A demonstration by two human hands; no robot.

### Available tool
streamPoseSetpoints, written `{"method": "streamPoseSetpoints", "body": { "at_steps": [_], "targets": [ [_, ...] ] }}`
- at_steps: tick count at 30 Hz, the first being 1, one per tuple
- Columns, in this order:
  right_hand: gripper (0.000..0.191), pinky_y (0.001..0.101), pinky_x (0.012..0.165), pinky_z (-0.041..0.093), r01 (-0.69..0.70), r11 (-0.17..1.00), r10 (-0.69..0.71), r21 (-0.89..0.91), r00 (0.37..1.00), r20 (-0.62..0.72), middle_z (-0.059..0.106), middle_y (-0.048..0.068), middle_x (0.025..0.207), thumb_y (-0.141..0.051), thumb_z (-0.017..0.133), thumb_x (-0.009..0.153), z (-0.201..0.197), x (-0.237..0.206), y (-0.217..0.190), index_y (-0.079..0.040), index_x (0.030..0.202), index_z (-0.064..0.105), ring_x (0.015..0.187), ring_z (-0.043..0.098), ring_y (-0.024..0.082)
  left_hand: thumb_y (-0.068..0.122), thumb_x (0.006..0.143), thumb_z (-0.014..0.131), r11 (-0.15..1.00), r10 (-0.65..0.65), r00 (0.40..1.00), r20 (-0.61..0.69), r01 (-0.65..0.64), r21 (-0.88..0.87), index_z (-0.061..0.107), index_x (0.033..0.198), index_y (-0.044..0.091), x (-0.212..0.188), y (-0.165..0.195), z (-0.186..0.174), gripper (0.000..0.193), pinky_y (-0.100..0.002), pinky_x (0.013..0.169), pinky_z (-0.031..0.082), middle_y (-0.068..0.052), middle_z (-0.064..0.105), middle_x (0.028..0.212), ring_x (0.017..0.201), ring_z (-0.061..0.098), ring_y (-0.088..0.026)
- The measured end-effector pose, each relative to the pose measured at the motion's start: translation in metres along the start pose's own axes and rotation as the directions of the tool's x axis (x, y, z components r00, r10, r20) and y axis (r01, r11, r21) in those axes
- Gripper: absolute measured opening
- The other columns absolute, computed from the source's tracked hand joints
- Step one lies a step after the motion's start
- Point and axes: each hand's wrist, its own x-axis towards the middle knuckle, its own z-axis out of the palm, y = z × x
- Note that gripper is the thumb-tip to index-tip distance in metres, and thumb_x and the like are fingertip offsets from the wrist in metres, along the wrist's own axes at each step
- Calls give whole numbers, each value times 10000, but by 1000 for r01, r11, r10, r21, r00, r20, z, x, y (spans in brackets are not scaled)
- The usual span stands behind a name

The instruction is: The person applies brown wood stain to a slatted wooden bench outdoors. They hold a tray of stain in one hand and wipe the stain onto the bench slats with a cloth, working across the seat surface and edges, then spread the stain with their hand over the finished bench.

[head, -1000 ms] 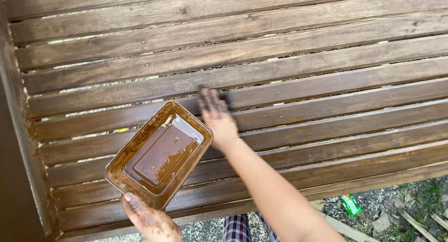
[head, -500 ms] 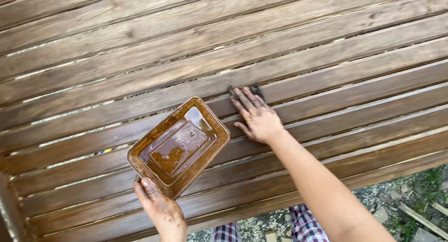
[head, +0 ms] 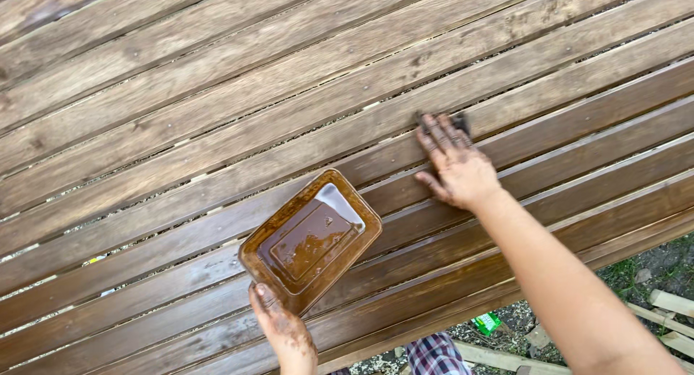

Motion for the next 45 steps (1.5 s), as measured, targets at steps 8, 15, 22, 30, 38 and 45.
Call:
{"method": "streamPoseSetpoints", "body": {
  "at_steps": [8, 15, 22, 30, 38, 45],
  "targets": [
    [553, 397, 1148, 470, -327, 935, 353, 137, 901, -252, 557, 127, 1540, -73, 600, 916, -19, -35, 118, -156, 1463, 608, 1371, 553, 333, 293, 1101, 396, 934, -102, 982, -160, 150, 325, 484, 1443, 69, -9, -12, 75, 418, -368, 1033, 451, -120, 629, 1310, 1167, 568, -220],
    [335, 418, 986, 606, 145, 877, 84, 458, 893, -443, 742, 124, 1233, 1, 688, 842, -52, -44, -39, -85, 1163, 727, 1133, 728, 275, 385, 1071, 372, 871, -39, 996, -86, 76, 486, 482, 1396, 57, -34, 30, 118, 475, -381, 1005, 469, -139, 657, 1241, 1106, 614, -233],
    [349, 401, 931, 591, -137, 896, 159, 423, 987, -17, 702, 170, 1262, -39, 696, 810, -34, -21, -119, -30, 1158, 726, 1090, 707, 309, 297, 1072, 432, 858, 54, 998, -26, -33, 512, 491, 1387, 29, -41, 50, 136, 417, -393, 1026, 456, -163, 657, 1245, 1121, 615, -252],
    [427, 362, 1036, 548, -267, 887, 352, 377, 919, -178, 662, 150, 1374, -38, 630, 915, -44, -22, -25, -131, 1330, 664, 1189, 677, 306, 180, 1055, 480, 950, 159, 987, 7, -155, 270, 438, 1458, 23, -27, 27, 107, 435, -445, 1150, 402, -186, 497, 1408, 1308, 496, -280],
    [867, 352, 1231, 338, 222, 969, -236, -111, 963, -130, 111, 77, 1709, -3, 545, 885, 16, 19, -139, -146, 1641, 146, 1552, 235, 292, 626, 952, 680, 844, 524, 851, 43, -525, 114, 255, 1616, 64, -32, 20, 24, 968, -552, 1231, 416, -223, 353, 1615, 1480, 437, -352],
    [708, 493, 1224, 115, -5, 980, -19, 199, 993, 115, 58, 111, 1697, -373, 353, 1009, 14, 33, -133, -92, 1612, 111, 1564, 103, 271, 750, 917, 618, 987, 125, 868, -481, -61, 147, 267, 1628, 33, -15, 33, -15, 1069, -504, 1066, 559, -250, 524, 1476, 1306, 605, -396]
  ]
}}
